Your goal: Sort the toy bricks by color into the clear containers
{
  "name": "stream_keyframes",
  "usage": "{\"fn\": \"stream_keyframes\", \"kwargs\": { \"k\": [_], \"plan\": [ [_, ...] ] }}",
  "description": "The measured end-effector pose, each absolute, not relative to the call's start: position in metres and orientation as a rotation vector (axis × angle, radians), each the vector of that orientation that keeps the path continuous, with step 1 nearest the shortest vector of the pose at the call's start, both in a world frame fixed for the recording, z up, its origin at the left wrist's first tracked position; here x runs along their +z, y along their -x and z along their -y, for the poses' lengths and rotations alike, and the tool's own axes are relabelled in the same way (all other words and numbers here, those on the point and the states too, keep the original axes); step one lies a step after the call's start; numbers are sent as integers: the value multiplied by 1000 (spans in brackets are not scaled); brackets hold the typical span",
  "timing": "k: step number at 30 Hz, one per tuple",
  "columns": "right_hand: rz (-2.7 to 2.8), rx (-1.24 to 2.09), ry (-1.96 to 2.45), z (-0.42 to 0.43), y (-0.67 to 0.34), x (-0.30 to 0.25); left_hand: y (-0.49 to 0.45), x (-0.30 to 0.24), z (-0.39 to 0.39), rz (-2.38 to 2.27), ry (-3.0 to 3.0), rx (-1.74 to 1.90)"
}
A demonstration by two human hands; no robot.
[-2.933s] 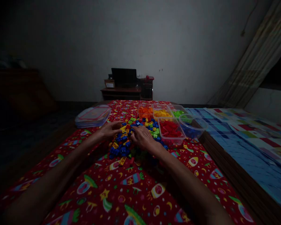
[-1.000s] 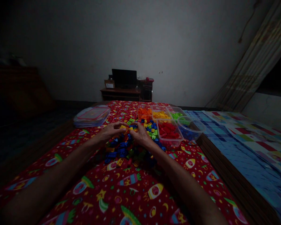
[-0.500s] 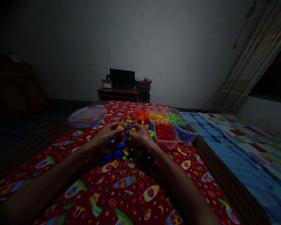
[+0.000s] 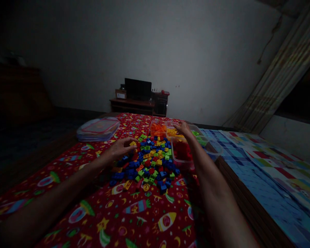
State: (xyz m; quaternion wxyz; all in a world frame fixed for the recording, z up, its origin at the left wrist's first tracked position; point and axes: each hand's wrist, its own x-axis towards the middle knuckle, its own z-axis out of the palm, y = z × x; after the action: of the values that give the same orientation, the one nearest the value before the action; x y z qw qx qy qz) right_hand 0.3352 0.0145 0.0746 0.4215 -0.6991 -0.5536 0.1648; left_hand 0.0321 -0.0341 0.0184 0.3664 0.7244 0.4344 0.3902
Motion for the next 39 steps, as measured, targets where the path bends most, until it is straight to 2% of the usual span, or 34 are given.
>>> {"fn": "stream_keyframes", "kwargs": {
  "k": [7, 16, 27, 34, 39],
  "plan": [
    [1443, 341, 1656, -7, -337, 73, -26, 17, 31, -1257, -2084, 943],
    [1671, 493, 1315, 50, -282, 53, -22, 14, 22, -1243, -2349, 877],
    [2381, 27, 1554, 78, -232, 31, 1, 18, 12, -1254, -2248, 956],
    [2441, -171, 1476, 86, -226, 13, -13, 13, 21, -1214, -2277, 869],
    [2391, -109, 1414, 84, -229, 12, -13, 4, 20, -1176, -2364, 829]
  ]
}}
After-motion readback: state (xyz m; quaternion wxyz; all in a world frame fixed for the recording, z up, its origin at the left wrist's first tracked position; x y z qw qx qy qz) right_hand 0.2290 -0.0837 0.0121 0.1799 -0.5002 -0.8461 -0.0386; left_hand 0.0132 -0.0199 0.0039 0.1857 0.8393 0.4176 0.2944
